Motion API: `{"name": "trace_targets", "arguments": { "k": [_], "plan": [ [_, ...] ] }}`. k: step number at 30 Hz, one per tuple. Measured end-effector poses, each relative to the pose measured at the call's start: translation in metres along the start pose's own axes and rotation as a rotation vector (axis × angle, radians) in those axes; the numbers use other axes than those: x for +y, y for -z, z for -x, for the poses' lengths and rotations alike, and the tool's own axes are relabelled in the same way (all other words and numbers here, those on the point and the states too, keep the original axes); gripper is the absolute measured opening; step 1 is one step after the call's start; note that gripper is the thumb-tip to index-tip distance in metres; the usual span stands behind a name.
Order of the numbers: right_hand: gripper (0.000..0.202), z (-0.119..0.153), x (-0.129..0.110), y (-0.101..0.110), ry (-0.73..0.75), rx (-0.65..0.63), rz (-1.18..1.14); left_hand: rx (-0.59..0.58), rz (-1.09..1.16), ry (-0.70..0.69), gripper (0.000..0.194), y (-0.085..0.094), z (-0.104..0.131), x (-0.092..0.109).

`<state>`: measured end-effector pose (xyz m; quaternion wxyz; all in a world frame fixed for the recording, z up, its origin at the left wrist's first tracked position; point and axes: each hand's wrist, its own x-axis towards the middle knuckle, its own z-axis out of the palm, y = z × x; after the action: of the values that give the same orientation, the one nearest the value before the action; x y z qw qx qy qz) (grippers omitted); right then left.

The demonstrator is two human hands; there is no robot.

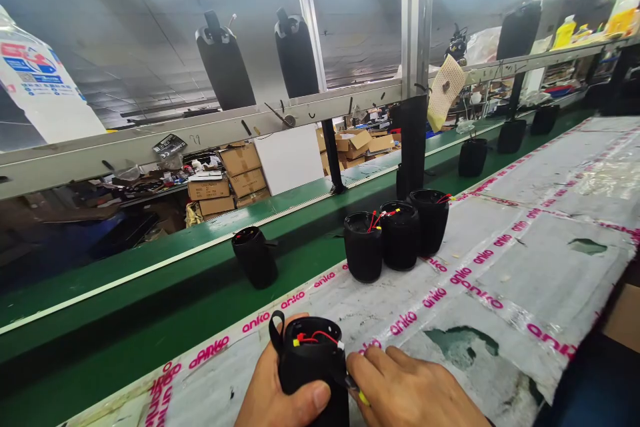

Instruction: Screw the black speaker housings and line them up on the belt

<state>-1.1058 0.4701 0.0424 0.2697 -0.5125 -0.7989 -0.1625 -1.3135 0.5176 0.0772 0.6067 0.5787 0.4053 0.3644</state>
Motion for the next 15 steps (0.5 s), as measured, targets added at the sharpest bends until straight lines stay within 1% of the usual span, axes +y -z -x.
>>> {"name": "trace_targets", "arguments": {
  "k": [5, 10, 12, 15],
  "plan": [
    [0.036, -0.003, 0.005, 0.011, 0.063, 0.004, 0.071, 0.035, -0.055, -0.023, 0.085, 0.001, 0.000, -0.003],
    [0.037, -0.007, 0.006, 0.022, 0.099, -0.016, 0.107, 0.184, -0.149, -0.108, 0.084, 0.004, 0.001, -0.012],
    [0.036, -0.008, 0.004, 0.020, 0.088, 0.008, 0.085, 0.216, -0.155, -0.115, 0.085, 0.005, 0.001, -0.015],
    [0.033, -0.009, 0.000, 0.010, 0.010, 0.096, 0.077, 0.244, -0.147, -0.127, 0.082, 0.005, 0.001, -0.016]
  ]
}}
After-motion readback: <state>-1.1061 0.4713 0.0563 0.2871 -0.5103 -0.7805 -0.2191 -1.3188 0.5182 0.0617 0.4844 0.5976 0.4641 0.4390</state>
